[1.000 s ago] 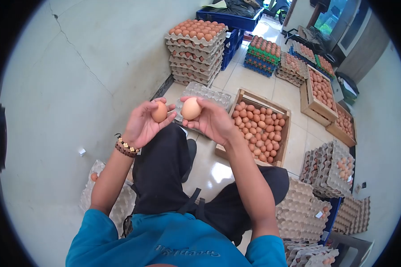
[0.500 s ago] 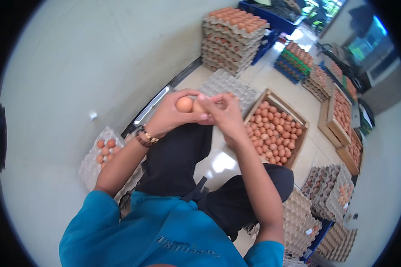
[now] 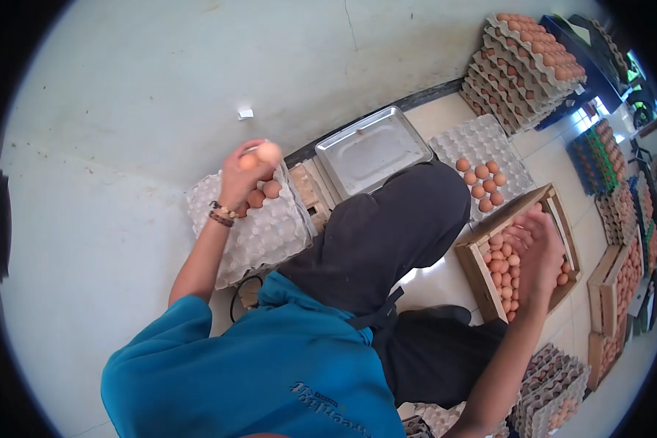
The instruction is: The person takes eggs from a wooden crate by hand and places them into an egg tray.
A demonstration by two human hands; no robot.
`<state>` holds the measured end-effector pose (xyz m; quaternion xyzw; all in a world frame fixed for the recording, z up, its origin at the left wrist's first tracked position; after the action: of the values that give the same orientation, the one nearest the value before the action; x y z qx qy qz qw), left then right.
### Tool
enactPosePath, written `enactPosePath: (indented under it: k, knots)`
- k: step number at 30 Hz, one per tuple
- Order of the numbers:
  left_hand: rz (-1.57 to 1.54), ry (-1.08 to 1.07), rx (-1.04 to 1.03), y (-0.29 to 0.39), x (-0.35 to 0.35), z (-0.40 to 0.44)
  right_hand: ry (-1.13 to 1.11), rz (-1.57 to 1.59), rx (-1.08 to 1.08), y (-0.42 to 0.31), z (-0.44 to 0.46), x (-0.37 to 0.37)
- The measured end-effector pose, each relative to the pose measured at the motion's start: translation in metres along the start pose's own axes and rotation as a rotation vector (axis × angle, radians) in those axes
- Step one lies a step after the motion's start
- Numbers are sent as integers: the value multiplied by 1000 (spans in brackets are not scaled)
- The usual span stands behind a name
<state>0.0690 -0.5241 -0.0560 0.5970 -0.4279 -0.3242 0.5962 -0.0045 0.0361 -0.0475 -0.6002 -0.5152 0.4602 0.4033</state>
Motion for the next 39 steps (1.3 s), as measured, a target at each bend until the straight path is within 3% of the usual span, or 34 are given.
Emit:
enactPosePath:
  k: [4,9,17,20,23,26,27,30,33,36,39]
  knots:
    - [211,105,-57,-23,57,26,36,177,88,-10,5,47]
    - [594,-18,-55,-45,60,67,16,192,154,-12,8,65]
    - [735,-198,58,-46,53,81,52,199,119,-5,10,77]
    - [580,-110,37,-37,61,73,50,218,108,-2,10,77]
    - [249,164,122,-58,117,79,84,230,109,-4,4,80]
    - [-410,153,257,-92,144,70,151,230,86,-7,-5,77]
    - [-446,92,289,-91,141,61,152,235,83,-6,-6,77]
    - [-27,164,143,-98,162,52,154,249,80,-2,-7,84]
    - [284,94,-114,-79,148,36,145,261,82,4,-5,93]
    - [441,74,-270,-70,133,25,133,257,84,5,-5,92]
    - [466,78,-189,-89,135,19,120,258,96,4,-7,93]
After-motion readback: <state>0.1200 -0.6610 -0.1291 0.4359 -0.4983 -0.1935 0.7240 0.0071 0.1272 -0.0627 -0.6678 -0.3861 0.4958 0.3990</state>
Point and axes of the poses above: each hand's wrist, its own z-axis towards the middle knuckle, its own x-axis out of the back of the hand, y = z × x, the point moved 10 cm from there along z, towards the middle knuckle, and after that the axes turned 6 degrees about -z, right-handed, at the moved point
